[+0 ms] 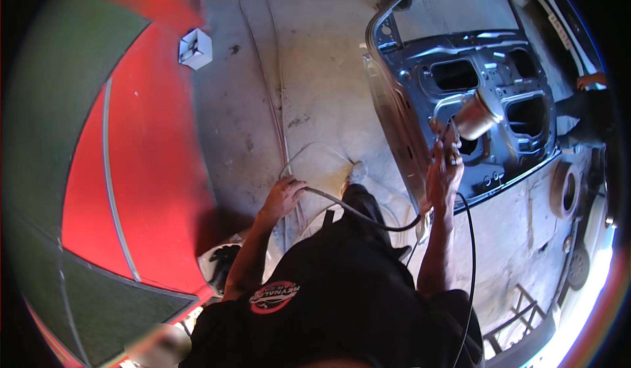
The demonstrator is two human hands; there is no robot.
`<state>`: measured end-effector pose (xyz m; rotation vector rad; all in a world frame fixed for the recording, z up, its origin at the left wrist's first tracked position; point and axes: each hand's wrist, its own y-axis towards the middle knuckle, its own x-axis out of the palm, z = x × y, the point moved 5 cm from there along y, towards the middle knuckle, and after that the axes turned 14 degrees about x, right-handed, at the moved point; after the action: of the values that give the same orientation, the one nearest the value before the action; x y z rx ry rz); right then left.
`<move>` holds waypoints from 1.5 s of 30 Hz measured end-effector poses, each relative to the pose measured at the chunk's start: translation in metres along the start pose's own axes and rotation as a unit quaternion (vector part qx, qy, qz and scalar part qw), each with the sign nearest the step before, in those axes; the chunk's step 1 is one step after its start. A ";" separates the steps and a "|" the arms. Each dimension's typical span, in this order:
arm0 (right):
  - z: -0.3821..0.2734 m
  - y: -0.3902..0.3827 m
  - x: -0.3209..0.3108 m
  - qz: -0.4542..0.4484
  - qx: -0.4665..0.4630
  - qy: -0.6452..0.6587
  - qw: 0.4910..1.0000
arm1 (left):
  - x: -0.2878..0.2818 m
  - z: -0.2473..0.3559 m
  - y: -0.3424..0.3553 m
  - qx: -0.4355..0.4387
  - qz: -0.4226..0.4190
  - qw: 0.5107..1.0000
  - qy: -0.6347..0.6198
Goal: The recorder is using a spray gun to apply paint or primer to the interior of a car door panel.
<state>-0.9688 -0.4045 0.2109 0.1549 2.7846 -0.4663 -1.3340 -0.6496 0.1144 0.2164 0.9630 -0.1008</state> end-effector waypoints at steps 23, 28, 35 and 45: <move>-0.111 0.137 0.212 0.174 0.235 -0.079 0.953 | -0.030 -0.295 0.284 0.189 -0.327 0.919 -0.116; -0.140 0.115 0.251 0.247 0.337 0.011 0.908 | -0.074 -0.364 0.343 0.255 -0.408 0.861 -0.165; -0.127 0.059 0.297 0.374 0.275 0.047 0.884 | -0.104 -0.415 0.405 0.265 -0.469 0.821 -0.189; -0.016 -0.061 0.327 0.526 0.324 0.209 0.758 | -0.127 -0.369 0.411 0.382 -0.495 0.775 -0.090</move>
<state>-1.2921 -0.4391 0.1380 2.0250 2.1868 -1.0939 -1.6281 -0.1666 0.0717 0.4162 0.7062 -1.4907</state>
